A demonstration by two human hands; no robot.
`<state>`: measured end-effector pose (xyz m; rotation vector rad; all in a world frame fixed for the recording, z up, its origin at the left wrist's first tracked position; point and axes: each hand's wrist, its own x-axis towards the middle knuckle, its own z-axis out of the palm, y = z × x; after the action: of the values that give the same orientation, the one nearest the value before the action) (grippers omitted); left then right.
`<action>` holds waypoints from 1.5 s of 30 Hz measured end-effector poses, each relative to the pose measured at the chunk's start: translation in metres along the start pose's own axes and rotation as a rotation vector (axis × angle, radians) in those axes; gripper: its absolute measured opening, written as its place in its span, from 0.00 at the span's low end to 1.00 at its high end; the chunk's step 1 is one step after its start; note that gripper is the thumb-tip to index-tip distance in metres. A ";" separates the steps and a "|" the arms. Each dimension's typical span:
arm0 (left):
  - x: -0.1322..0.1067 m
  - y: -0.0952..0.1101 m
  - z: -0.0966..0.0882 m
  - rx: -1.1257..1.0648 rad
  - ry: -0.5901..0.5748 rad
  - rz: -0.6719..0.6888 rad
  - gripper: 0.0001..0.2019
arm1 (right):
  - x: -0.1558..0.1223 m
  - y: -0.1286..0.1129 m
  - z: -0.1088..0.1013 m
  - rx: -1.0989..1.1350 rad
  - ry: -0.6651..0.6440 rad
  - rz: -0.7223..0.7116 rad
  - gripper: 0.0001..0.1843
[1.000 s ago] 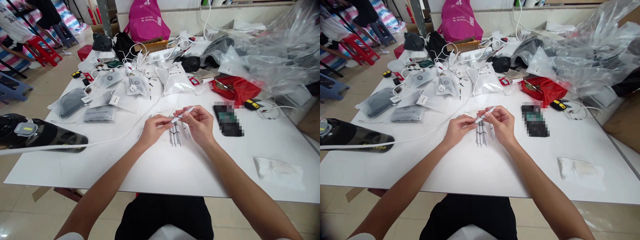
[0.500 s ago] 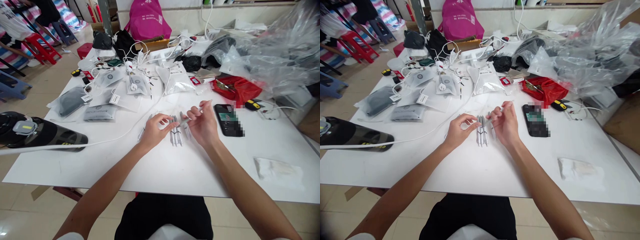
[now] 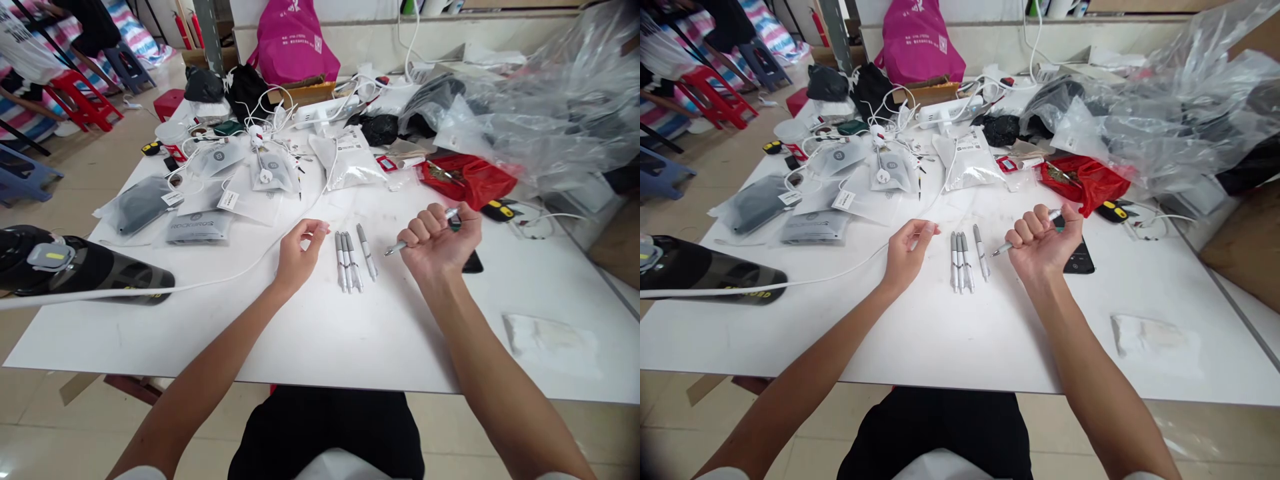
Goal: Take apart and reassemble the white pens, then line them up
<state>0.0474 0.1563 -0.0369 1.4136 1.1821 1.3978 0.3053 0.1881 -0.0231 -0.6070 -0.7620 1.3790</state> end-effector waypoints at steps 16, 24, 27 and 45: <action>-0.009 -0.003 0.004 0.050 -0.311 0.025 0.14 | -0.037 0.038 0.086 -0.132 -0.014 -0.068 0.37; 0.015 -0.005 -0.012 -0.278 -0.057 0.023 0.16 | -0.041 0.018 0.015 -1.234 0.038 -0.473 0.27; 0.026 -0.004 -0.022 -0.408 0.005 -0.050 0.21 | -0.040 -0.006 -0.044 -1.766 0.164 -0.527 0.30; 0.025 0.017 -0.034 -0.654 -0.142 -0.143 0.17 | -0.080 -0.023 -0.134 -2.099 0.260 -0.590 0.40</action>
<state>0.0134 0.1746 -0.0127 0.9240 0.6288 1.3834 0.4215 0.1131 -0.0992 -1.8226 -1.8120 -0.5330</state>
